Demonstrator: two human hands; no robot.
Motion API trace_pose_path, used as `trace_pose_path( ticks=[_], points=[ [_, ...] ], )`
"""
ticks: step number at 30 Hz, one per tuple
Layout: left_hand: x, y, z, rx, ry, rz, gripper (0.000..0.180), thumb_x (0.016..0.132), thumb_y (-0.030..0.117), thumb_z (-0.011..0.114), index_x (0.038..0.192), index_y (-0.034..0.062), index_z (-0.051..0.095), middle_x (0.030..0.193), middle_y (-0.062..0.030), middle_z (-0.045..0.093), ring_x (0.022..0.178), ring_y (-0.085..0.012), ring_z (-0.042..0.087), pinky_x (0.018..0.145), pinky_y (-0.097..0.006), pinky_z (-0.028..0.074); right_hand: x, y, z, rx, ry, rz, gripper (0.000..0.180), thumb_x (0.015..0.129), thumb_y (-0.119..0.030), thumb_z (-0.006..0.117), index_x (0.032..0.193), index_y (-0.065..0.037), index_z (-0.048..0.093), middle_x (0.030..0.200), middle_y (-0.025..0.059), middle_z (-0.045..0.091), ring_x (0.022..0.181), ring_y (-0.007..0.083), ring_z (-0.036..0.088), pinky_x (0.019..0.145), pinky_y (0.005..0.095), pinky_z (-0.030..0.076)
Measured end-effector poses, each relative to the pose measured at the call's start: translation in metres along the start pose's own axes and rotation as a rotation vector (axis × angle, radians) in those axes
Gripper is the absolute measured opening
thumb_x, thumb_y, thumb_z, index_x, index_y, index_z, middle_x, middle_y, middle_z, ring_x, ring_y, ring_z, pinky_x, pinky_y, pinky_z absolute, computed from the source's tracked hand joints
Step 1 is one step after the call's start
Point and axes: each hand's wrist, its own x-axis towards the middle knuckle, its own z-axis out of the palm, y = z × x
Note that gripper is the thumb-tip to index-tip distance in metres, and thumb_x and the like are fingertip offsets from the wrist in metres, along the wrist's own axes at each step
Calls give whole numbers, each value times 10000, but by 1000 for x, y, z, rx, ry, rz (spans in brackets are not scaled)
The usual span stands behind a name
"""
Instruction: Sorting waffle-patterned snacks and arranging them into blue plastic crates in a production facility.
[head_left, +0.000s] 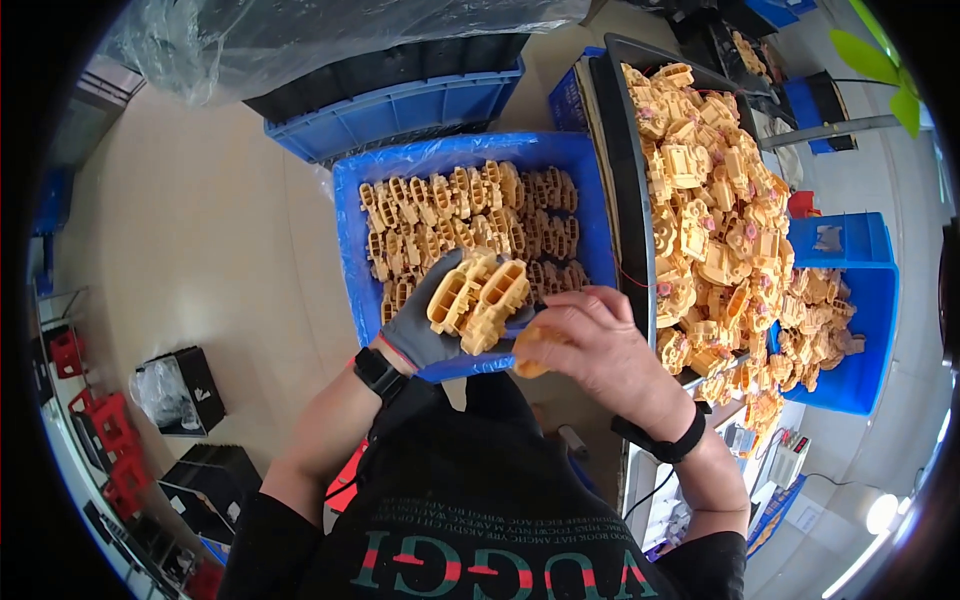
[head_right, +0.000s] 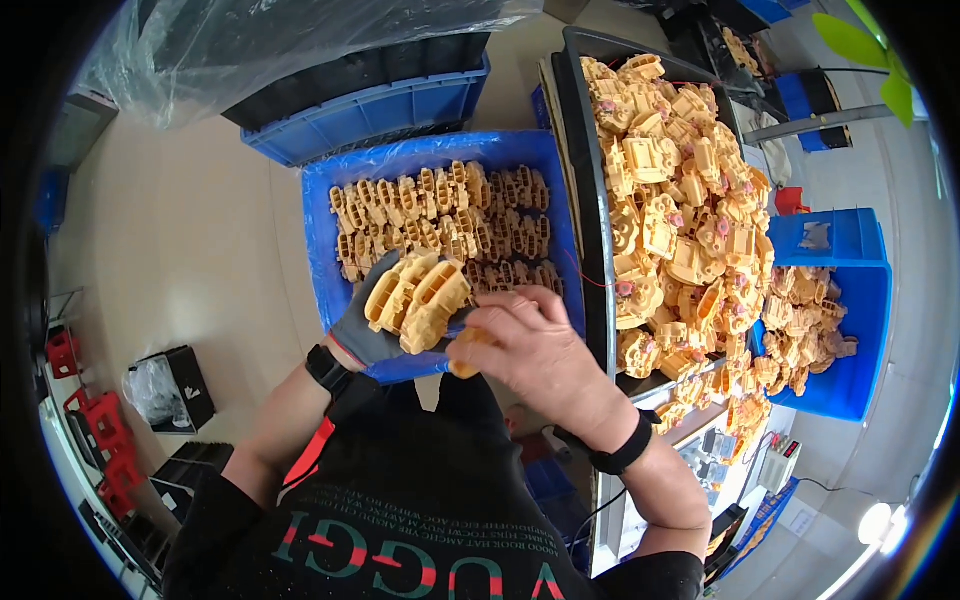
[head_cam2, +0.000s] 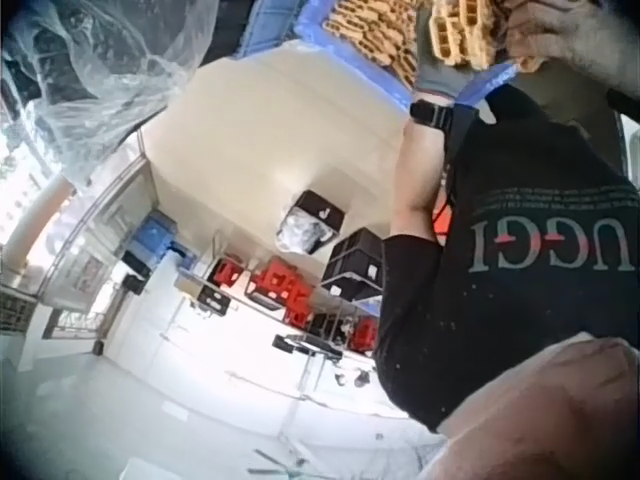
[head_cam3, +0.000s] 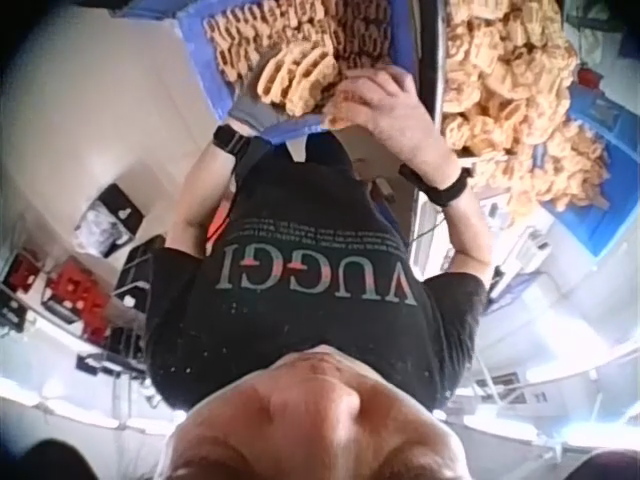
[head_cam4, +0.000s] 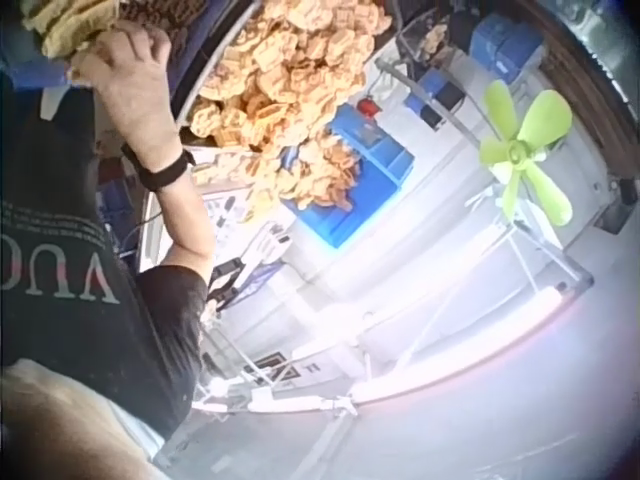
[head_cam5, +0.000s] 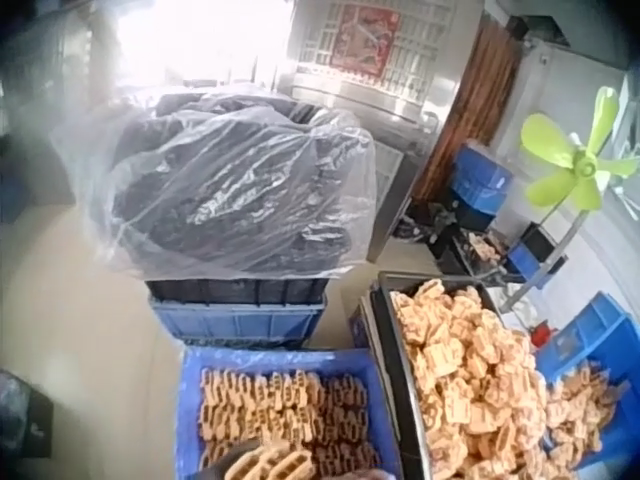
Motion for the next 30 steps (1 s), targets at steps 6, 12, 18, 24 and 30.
trace_pose_path(
  ticks=[6, 12, 18, 24, 30],
  points=[
    [-3, -19, -1, -327, -29, -98, 605, 896, 316, 604, 1405, 114, 347, 1369, -80, 490, 1248, -225, 498, 1056, -394, 414, -7, 11, 27, -68, 233, 92, 575, 706, -27, 695, 1237, -186, 540, 1304, 98, 475, 1239, 291, 461, 1010, 417, 383],
    [-14, -51, -4, -489, 296, -310, 480, 1007, 332, 440, 1404, 67, 388, 1347, -102, 510, 1225, -216, 520, 1039, -343, 429, -49, 4, 79, 1284, 136, 865, 498, 951, -92, 533, 1408, -63, 339, 1268, 118, 537, 1108, 173, 565, 906, 300, 485],
    [-25, -63, -10, 216, 326, -423, 678, 951, 404, 559, 1446, 25, 292, 1369, -97, 467, 1275, -186, 455, 1057, -304, 369, -60, 3, 145, 1780, 67, 1050, 827, 922, -437, 596, 1506, -103, 115, 1243, 109, 517, 1047, 158, 558, 828, 280, 500],
    [12, -67, -31, 612, 271, -406, 738, 959, 490, 490, 1467, 25, 225, 1390, -158, 417, 1318, -218, 379, 1086, -313, 307, -16, 44, 147, 1462, 125, 892, 1043, 779, -486, 756, 1464, -16, 126, 1284, 169, 487, 1125, 235, 521, 934, 341, 468],
    [88, -69, -57, 625, 208, -380, 768, 926, 563, 506, 1456, 63, 264, 1302, -159, 516, 1193, -230, 502, 1004, -308, 391, -4, 106, 147, 1238, 145, 1091, 1017, 773, -711, 596, 1465, -47, 261, 1346, 187, 475, 1226, 294, 472, 948, 380, 415]
  ],
)
